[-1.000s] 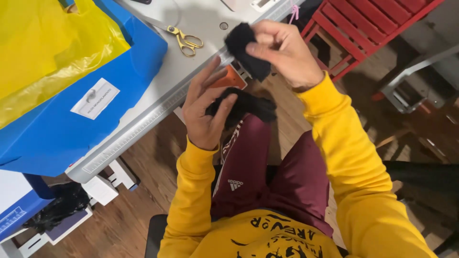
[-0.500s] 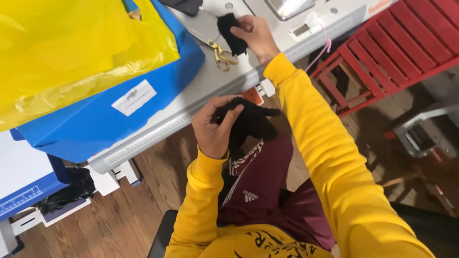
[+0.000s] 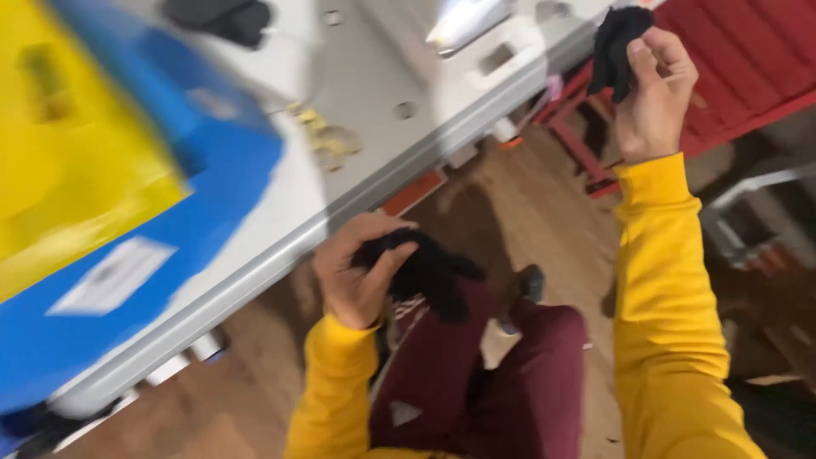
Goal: Cutting a strip of black fabric and trimming it with scissors in a workshop.
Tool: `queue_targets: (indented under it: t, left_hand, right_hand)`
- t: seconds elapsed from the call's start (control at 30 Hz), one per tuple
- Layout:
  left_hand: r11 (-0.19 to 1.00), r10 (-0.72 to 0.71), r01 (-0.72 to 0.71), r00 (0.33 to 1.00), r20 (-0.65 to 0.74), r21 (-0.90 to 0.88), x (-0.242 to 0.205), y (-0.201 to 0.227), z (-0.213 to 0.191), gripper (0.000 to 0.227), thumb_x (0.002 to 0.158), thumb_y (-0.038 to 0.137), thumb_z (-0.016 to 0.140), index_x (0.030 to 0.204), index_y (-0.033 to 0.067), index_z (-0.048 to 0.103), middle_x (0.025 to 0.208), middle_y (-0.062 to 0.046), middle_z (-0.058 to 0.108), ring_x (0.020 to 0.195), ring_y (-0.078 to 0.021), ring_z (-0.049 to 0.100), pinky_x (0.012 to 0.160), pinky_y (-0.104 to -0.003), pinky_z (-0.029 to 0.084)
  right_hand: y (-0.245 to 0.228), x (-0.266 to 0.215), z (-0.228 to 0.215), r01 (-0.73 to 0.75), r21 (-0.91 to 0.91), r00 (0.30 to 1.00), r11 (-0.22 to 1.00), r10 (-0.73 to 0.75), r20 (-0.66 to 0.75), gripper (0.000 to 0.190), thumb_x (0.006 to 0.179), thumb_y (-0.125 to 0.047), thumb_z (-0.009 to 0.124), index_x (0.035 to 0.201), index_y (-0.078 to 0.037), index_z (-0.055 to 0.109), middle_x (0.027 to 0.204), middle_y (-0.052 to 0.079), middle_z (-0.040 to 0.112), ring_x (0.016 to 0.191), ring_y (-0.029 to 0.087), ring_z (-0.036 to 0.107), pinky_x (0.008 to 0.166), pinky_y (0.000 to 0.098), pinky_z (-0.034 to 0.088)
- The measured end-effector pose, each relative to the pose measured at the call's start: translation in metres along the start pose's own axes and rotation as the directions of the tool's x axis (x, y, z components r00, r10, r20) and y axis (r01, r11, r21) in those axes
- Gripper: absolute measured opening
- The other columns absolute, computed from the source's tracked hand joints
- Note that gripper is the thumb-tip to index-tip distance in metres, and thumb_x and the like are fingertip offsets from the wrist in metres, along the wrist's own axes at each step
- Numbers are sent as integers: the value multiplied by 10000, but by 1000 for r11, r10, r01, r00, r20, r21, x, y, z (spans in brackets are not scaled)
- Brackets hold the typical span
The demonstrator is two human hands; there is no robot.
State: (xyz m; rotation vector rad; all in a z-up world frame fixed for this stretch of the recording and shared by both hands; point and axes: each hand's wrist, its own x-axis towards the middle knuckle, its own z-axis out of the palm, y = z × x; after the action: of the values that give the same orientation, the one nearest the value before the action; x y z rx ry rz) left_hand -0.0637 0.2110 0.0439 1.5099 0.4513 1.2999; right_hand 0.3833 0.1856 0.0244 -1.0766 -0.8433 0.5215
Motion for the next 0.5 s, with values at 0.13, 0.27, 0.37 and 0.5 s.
queue_targets:
  t: [0.13,0.27,0.37,0.5]
  left_hand:
    - [988,-105,99,993,46,115,21,-24,44,219,782,-113,773,979,-30,728,955,-110,746,851,-193,717,793,-282,570]
    - [995,-89,85,994,61,57,31,-45,73,211,784,-114,781,958,-31,695,966,-132,746,877,-196,735,809,-297,593]
    - [992,-61,49,993,101,113,35,-43,83,218,794,-105,782,975,-40,681,977,-144,748,889,-201,739,831,-313,593]
    - [992,-71,63,995,67,113,34,-34,79,224,802,-64,808,996,-40,699,964,-143,748,881,-196,727,803,-302,585]
  right_hand:
    - [0,66,-62,-102,77,993,992,106,-46,263,973,75,584,1208,-39,615,1135,79,737,1032,173,730,952,333,610]
    - [61,118,-161,0,270,996,963,-23,83,205,1099,133,570,1181,-55,573,1102,78,674,1082,217,677,1020,395,584]
    - [100,147,-200,19,237,1000,971,-22,13,130,1101,133,549,1160,35,611,1095,102,674,1056,221,658,963,402,552]
    - [42,153,-121,-123,246,986,961,146,-79,244,958,98,553,1170,39,659,1115,101,723,1038,214,705,975,377,598]
